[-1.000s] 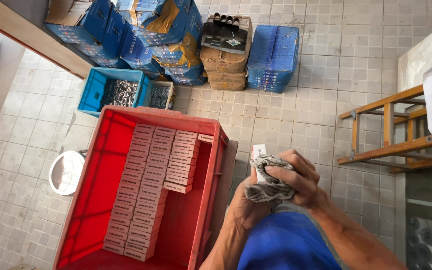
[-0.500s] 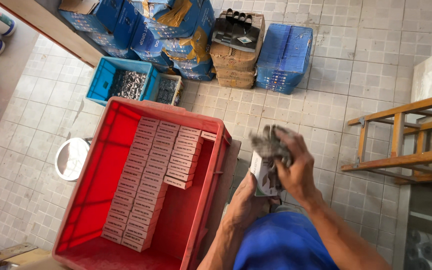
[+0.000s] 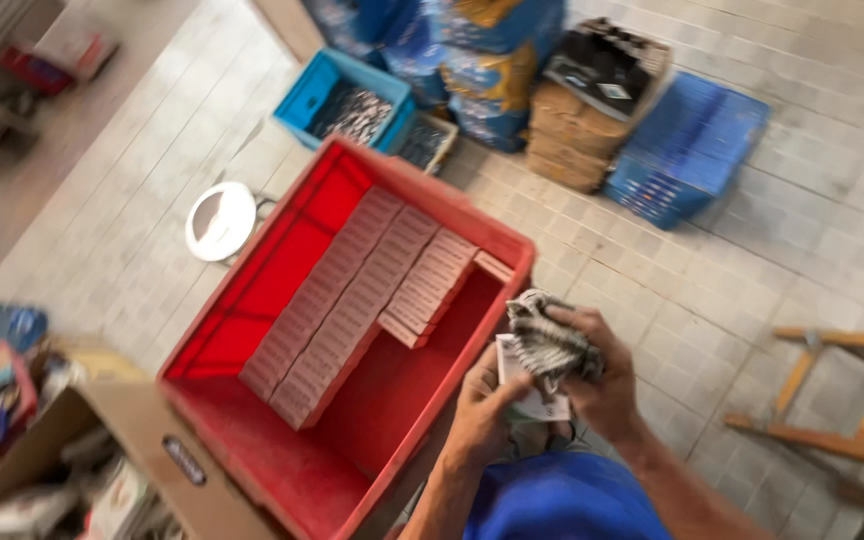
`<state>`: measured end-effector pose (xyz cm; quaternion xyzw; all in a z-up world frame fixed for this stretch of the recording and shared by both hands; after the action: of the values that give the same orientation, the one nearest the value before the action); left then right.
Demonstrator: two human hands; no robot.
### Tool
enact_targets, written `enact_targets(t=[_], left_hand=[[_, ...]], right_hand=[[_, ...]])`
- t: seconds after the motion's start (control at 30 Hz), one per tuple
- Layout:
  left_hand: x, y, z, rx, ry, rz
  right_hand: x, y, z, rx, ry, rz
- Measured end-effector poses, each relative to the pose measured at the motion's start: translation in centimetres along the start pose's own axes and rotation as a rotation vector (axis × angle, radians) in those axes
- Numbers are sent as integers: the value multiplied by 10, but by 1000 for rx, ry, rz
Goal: The person repeatedly picks up small white boxes from a cardboard source box, wipes them with a cloth, and places them into a red plastic crate. The person arranges the cleaned boxes in neat rows inside the crate.
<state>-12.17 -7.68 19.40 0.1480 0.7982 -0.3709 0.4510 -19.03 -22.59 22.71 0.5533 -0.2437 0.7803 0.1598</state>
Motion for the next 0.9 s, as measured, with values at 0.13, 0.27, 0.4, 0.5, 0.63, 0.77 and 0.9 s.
enact_targets(t=[0.13, 0.27, 0.4, 0.5, 0.63, 0.77, 0.9], left_hand=[[11, 36, -13, -260, -290, -152], [4, 76, -66, -423, -151, -2], [-16, 124, -155, -575, -202, 151], [-7, 156, -226, -798, -323, -14], [8, 174, -271, -1020, -536, -307], [-2, 192, -267, -1180, -731, -321], [-16, 201, -239, -1134, -784, -356]], right_hand=[[-27, -55, 8, 191, 222, -231], [-61, -115, 25, 176, -139, 35], [-56, -230, 50, 389, -296, 43], [-49, -327, 26, 768, -218, 178], [-42, -419, -25, 1156, 90, 219], [-66, -445, -56, 1607, 547, -192], [-50, -422, -17, 1537, 381, 145]])
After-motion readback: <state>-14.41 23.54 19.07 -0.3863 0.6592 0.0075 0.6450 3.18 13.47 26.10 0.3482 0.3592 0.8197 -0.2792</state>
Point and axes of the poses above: each hand's wrist, its own z-axis towards the middle knuckle, its own y-axis out of the back of the hand, x = y × z, the point moved 2 cm from there along z, towards the middle knuckle, and after that the axes turned 12 degrees about z, right-handed, at the moved point
